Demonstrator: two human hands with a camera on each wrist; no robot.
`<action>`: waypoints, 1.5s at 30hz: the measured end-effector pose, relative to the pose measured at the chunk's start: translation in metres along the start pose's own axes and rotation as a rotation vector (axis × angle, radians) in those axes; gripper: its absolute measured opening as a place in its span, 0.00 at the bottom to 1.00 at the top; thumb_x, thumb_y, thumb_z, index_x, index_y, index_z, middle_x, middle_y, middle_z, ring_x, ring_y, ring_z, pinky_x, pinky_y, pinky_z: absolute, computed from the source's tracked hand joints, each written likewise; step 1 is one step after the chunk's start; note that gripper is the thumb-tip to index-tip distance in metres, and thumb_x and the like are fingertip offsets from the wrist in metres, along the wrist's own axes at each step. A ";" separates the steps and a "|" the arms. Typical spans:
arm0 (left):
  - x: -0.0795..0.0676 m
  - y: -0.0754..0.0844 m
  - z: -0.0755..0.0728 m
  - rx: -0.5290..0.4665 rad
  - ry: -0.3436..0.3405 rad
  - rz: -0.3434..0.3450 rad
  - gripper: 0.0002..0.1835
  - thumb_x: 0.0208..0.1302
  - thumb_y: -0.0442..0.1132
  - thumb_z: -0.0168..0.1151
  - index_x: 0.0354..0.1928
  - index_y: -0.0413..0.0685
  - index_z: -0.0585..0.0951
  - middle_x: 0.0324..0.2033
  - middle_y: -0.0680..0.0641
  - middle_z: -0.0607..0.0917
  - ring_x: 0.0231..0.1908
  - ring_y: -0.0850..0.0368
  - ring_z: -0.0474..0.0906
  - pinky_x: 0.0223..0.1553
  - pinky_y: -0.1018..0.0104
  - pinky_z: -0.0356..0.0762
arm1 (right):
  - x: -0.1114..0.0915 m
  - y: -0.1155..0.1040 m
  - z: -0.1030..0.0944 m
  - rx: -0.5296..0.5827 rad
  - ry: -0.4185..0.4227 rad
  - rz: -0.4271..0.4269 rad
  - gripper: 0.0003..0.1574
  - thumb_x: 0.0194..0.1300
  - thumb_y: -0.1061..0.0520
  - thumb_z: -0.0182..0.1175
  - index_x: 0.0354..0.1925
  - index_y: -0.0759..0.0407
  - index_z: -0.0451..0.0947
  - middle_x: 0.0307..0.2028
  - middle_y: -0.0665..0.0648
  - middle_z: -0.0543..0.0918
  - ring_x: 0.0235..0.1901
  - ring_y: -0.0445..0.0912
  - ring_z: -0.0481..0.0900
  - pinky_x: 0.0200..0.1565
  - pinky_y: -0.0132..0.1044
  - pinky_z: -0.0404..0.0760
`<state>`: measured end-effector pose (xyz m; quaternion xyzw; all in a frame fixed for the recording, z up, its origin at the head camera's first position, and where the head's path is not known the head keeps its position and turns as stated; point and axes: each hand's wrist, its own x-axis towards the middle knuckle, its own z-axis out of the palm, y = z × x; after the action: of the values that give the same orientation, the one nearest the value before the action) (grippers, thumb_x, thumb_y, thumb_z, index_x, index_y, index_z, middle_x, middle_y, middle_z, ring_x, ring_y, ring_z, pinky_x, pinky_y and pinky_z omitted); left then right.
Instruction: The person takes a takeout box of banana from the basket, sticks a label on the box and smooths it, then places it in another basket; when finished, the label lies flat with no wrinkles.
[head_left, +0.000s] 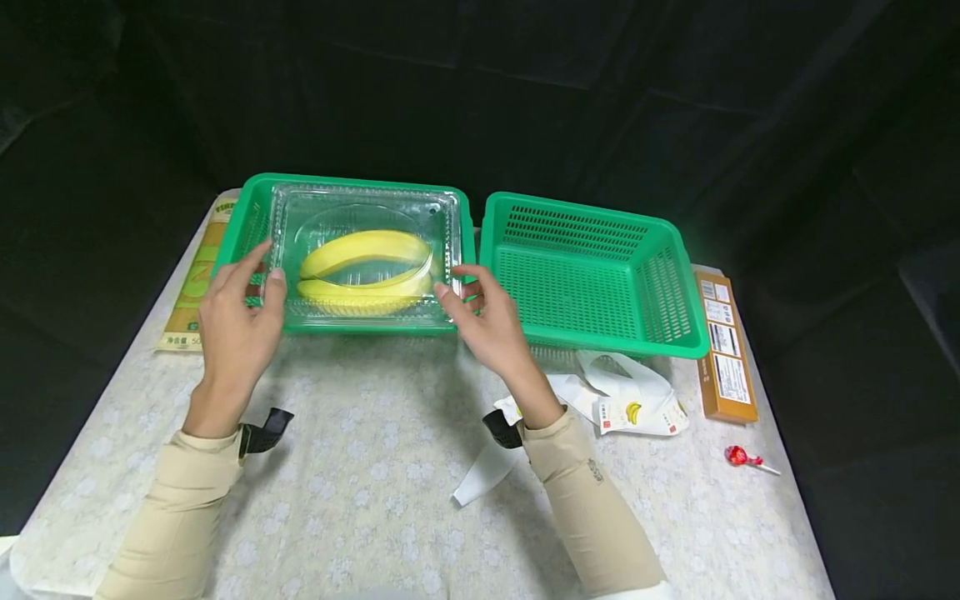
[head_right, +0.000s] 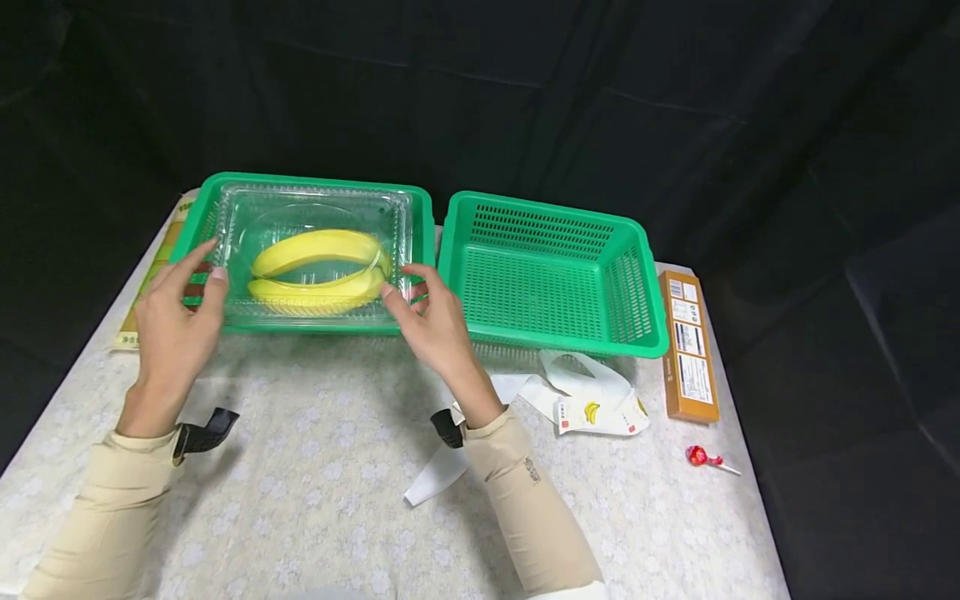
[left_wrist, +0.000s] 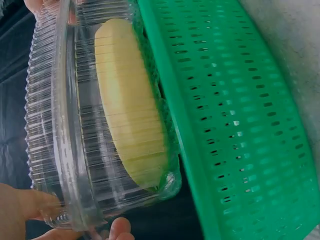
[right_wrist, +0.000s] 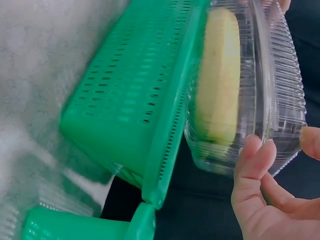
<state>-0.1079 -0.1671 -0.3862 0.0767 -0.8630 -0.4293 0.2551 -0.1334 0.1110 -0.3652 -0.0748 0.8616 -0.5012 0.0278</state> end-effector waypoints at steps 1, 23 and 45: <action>0.000 0.001 -0.001 -0.002 0.001 0.000 0.22 0.73 0.41 0.54 0.67 0.49 0.78 0.48 0.34 0.84 0.40 0.41 0.81 0.40 0.58 0.71 | -0.001 0.000 -0.001 0.002 0.001 0.000 0.28 0.72 0.43 0.59 0.64 0.52 0.73 0.45 0.60 0.80 0.38 0.50 0.80 0.36 0.38 0.78; 0.007 -0.001 -0.014 -0.166 -0.216 -0.233 0.29 0.72 0.48 0.55 0.74 0.63 0.67 0.63 0.42 0.78 0.50 0.61 0.75 0.41 0.76 0.71 | 0.001 0.002 -0.001 0.084 -0.017 0.074 0.44 0.70 0.41 0.60 0.76 0.51 0.55 0.50 0.61 0.77 0.42 0.50 0.80 0.37 0.40 0.87; 0.001 -0.010 -0.022 -0.378 -0.437 -0.186 0.35 0.71 0.42 0.58 0.77 0.56 0.60 0.47 0.59 0.69 0.41 0.65 0.72 0.32 0.74 0.81 | 0.003 0.020 -0.006 0.260 0.020 0.093 0.32 0.78 0.37 0.45 0.68 0.53 0.69 0.28 0.53 0.73 0.26 0.47 0.73 0.29 0.35 0.78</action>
<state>-0.0988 -0.1888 -0.3828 0.0126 -0.7916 -0.6101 0.0329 -0.1390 0.1255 -0.3795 -0.0257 0.7922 -0.6076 0.0516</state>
